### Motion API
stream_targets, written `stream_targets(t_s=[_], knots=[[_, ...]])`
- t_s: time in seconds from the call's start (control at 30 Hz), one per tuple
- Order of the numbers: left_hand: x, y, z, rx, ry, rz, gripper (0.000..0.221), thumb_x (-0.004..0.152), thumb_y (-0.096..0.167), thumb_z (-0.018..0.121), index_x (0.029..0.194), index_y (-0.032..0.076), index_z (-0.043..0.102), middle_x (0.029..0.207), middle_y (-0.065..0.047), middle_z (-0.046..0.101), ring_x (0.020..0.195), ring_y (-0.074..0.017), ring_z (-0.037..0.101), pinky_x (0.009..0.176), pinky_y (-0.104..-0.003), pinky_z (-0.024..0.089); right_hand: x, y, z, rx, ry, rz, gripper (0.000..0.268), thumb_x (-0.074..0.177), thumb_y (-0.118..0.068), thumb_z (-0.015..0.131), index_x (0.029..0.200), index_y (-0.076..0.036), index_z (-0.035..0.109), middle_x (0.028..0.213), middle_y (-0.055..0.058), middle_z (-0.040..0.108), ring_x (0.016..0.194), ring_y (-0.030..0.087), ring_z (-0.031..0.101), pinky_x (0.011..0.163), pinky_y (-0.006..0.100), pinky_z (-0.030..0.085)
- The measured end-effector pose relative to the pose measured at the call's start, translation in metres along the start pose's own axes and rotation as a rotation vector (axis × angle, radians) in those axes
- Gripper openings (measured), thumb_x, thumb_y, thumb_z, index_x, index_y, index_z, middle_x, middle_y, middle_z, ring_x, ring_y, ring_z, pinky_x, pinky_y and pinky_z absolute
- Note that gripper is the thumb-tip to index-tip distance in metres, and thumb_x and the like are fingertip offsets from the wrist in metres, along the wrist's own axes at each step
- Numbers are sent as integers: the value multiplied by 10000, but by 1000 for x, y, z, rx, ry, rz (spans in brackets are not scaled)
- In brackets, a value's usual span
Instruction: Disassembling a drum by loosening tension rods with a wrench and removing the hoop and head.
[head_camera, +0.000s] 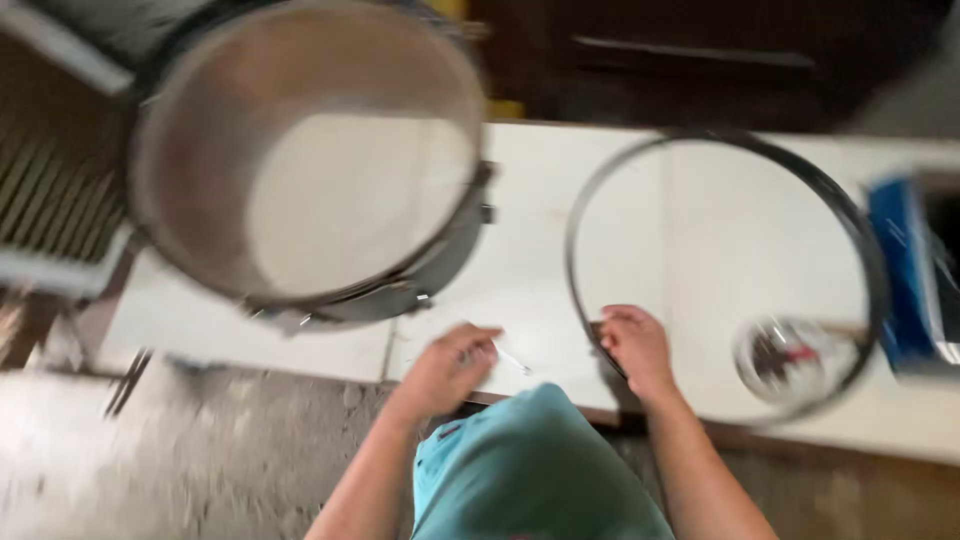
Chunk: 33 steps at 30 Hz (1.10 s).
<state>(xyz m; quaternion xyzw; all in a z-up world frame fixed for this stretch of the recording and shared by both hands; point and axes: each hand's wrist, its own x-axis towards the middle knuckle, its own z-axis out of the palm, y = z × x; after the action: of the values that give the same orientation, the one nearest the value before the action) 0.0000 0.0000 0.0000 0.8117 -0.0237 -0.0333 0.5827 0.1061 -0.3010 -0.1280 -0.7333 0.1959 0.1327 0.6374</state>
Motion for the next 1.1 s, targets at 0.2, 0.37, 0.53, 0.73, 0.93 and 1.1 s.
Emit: stream_targets(t_s=[0.2,0.37,0.53,0.73,0.93,1.1], knots=[[-80,-1,-130,84,977,-122,289,950,4,563,1188,78,710,1064,-125,707,980,-253,660,923,-378,537,-18,-82,102,-171,-334,-253,270,924,-153,726,1184,-100,778,991,135,762,864,174,679,792,315,552],[-83,-86,-238,237,1393,18,415,1017,178,721,1334,-50,582,1159,-220,597,1069,-288,574,875,-384,465,-15,-163,175,-117,-285,-404,586,986,-116,652,1478,112,430,1452,395,456,1353,469,489,1126,522,419],[-49,-134,-315,-109,1217,-354,991,956,503,781,1618,-3,244,1624,-354,247,1532,-469,204,1274,-558,180,-42,-198,246,-151,-182,-272,876,1032,-398,637,1635,5,146,1664,299,193,1541,422,241,1268,555,205],[-24,-171,-359,-164,936,-452,1022,854,143,664,1647,62,24,1612,-379,258,1475,-521,322,1208,-609,335,-12,-163,277,-204,-34,-484,796,838,54,605,1577,46,308,1498,364,439,1425,493,385,1228,586,259],[-28,-121,-359,-376,900,-439,1135,714,-113,480,1657,89,-119,1655,-370,169,1373,-407,429,996,-500,463,-3,-154,270,-288,50,-479,698,685,27,595,1374,-80,634,1113,168,685,1055,317,647,905,468,483],[-29,-112,-377,-329,773,-670,1029,785,32,417,1653,189,-113,1438,-175,522,788,-256,536,658,-376,459,-2,-144,275,13,33,-460,770,647,122,529,1391,-74,521,1160,-1,569,1068,153,553,949,237,441]])
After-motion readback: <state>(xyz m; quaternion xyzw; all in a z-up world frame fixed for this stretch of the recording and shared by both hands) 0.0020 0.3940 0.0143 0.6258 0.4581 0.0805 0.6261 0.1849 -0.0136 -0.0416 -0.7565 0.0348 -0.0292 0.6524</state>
